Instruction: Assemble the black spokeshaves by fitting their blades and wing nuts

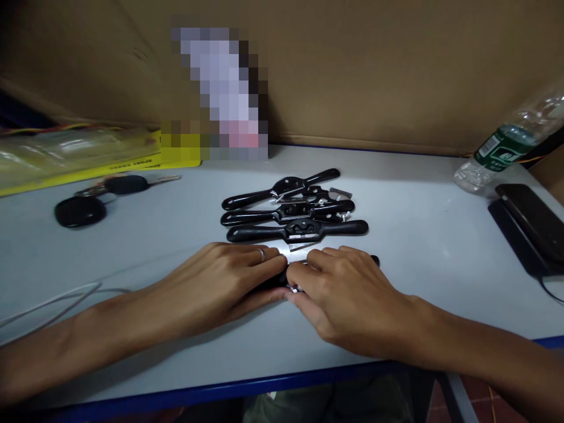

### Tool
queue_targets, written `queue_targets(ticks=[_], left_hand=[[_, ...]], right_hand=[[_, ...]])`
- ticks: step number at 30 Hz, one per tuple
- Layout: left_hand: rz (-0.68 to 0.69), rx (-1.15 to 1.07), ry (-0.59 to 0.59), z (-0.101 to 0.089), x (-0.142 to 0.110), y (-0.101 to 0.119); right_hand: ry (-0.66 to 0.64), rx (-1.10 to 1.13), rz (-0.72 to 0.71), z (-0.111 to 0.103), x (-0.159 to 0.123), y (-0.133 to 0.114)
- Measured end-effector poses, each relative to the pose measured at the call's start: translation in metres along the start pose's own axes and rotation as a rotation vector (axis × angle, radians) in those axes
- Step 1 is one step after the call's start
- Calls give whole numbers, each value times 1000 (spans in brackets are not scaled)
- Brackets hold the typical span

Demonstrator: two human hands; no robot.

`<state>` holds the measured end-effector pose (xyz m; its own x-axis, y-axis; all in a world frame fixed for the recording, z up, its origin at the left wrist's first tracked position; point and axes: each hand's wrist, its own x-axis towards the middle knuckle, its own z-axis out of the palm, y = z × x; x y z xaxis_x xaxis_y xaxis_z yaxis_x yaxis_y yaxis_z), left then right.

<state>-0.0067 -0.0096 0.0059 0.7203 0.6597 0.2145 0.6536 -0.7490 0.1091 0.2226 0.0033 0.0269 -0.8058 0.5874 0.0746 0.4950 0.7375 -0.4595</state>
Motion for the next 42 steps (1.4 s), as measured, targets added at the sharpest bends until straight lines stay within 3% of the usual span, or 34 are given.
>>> queue_targets(ticks=[3,9,11,16,18,24,33,39,40,42], left_hand=[[2,13,-3,-1,0,0],[3,34,-3,-2,0,1],[-15,43,3,-1,-1,1],[-25,97,119,1,-1,1],[-17,122,144,1,-1,-2],[-101,203,279,-2,-2,-13],[-273,-77,429,-12,3,-11],[-335,-125,488,-18,0,-6],[-359,-157,492,-19,0,-6],[-411,-243,518,-22,3,-6]], right_hand=[[58,-95,-20,-2,1,6],[258,-437,93,-17,4,21],[280,-425,51,-18,5,21],[137,-183,-7,-14,4,16],[143,-152,-1,-14,3,17],[376,-329,-24,-19,5,22],[712,-449,-39,-30,6,19],[778,-403,-37,-41,-10,-1],[755,-406,-68,-41,-12,-4],[591,-393,-171,-36,-13,-8]])
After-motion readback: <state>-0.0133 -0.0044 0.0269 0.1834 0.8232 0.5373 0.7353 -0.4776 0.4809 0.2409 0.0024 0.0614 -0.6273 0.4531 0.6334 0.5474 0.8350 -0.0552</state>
